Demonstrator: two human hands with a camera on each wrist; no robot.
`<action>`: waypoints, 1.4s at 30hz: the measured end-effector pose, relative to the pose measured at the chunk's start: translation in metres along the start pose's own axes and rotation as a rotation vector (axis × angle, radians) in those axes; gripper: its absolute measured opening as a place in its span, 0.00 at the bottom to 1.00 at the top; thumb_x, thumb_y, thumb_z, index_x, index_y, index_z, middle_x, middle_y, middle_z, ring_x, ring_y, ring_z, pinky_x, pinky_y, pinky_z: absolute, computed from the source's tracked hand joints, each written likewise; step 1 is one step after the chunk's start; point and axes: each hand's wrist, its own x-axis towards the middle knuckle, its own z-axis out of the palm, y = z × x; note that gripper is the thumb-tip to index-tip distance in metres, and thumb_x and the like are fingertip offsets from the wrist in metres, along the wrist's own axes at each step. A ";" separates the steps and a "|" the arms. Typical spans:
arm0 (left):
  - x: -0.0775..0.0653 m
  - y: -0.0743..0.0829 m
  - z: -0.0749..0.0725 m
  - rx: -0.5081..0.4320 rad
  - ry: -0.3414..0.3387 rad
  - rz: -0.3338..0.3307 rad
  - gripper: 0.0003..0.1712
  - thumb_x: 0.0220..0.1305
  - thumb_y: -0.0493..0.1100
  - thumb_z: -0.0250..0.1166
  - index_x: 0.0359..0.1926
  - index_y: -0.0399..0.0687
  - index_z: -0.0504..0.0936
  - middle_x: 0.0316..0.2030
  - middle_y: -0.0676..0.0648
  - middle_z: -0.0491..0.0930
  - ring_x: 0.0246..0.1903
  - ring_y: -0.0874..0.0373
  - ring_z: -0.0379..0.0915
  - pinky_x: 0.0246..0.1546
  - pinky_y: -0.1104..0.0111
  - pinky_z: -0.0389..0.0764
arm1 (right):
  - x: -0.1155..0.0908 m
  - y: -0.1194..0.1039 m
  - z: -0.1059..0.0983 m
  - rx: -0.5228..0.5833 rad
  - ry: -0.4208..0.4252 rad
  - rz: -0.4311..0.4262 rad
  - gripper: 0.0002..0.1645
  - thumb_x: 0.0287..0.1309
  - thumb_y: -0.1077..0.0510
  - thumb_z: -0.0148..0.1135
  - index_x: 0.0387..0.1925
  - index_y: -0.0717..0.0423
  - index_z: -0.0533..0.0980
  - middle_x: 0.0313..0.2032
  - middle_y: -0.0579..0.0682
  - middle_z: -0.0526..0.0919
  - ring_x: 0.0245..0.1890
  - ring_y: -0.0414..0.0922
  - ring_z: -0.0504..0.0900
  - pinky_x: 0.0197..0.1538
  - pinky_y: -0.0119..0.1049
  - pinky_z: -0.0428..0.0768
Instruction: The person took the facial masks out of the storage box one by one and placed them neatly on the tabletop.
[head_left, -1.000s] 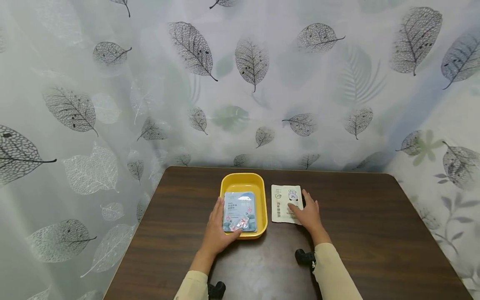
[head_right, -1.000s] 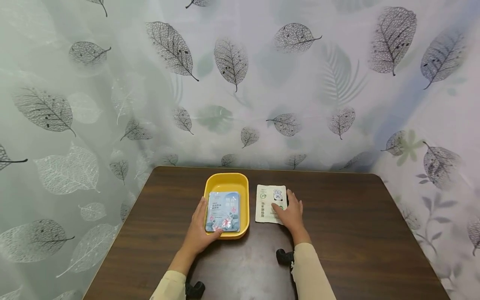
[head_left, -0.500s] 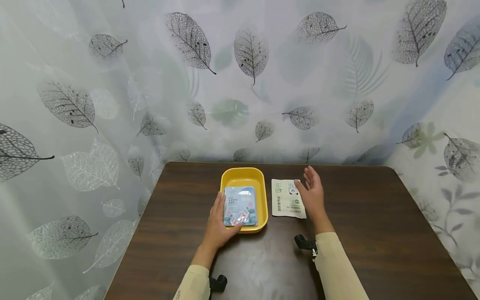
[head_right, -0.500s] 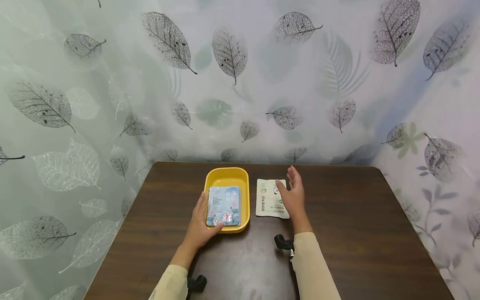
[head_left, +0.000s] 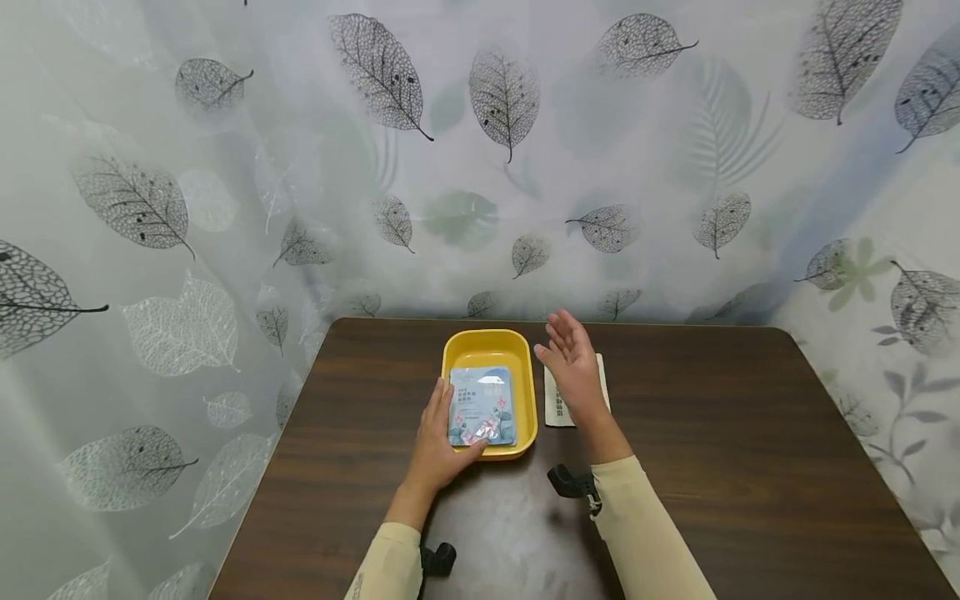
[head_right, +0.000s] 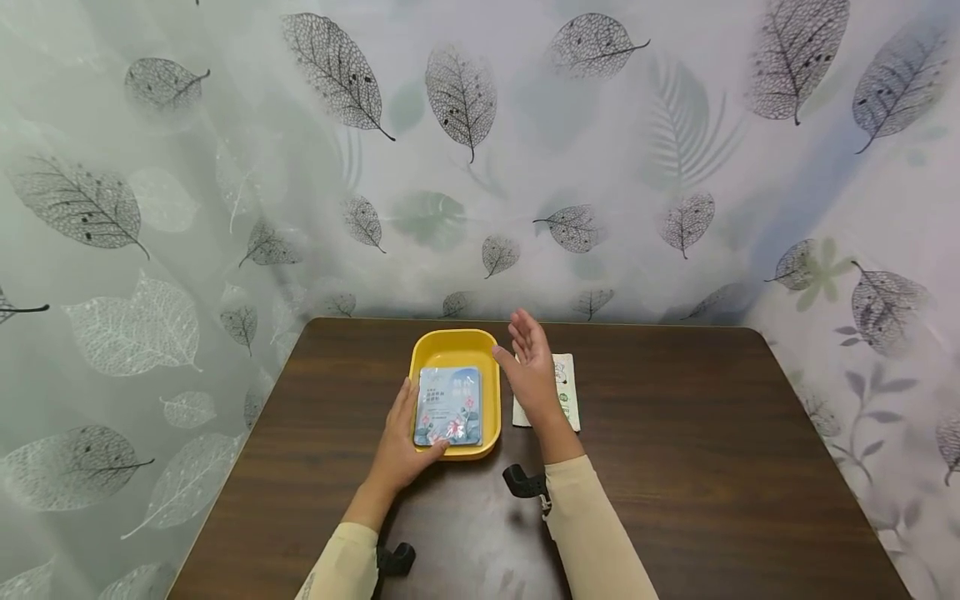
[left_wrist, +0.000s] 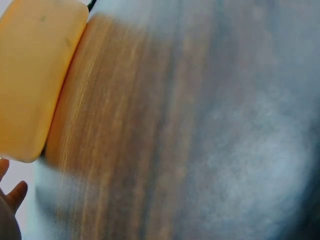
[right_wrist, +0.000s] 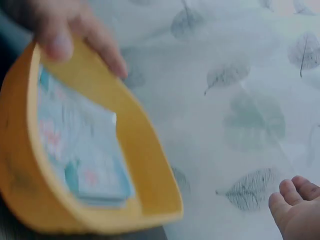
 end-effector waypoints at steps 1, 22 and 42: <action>0.001 0.000 0.000 -0.001 0.000 0.001 0.65 0.47 0.64 0.76 0.80 0.49 0.55 0.82 0.47 0.46 0.75 0.39 0.56 0.69 0.36 0.65 | 0.001 0.000 0.005 0.010 -0.003 -0.002 0.43 0.71 0.62 0.58 0.80 0.54 0.50 0.78 0.53 0.59 0.79 0.51 0.59 0.81 0.48 0.54; 0.004 -0.001 0.001 -0.008 0.019 0.039 0.62 0.48 0.62 0.75 0.78 0.41 0.59 0.82 0.43 0.49 0.75 0.35 0.56 0.69 0.36 0.63 | -0.008 0.067 0.078 -0.113 0.020 0.263 0.47 0.62 0.59 0.66 0.79 0.50 0.56 0.80 0.55 0.56 0.81 0.55 0.50 0.80 0.56 0.52; 0.000 -0.001 0.001 -0.010 0.041 0.034 0.63 0.45 0.61 0.76 0.78 0.42 0.60 0.81 0.43 0.50 0.74 0.35 0.57 0.69 0.38 0.64 | -0.007 0.093 0.075 -0.012 0.090 0.449 0.48 0.62 0.61 0.64 0.79 0.49 0.54 0.81 0.60 0.49 0.82 0.55 0.48 0.79 0.55 0.57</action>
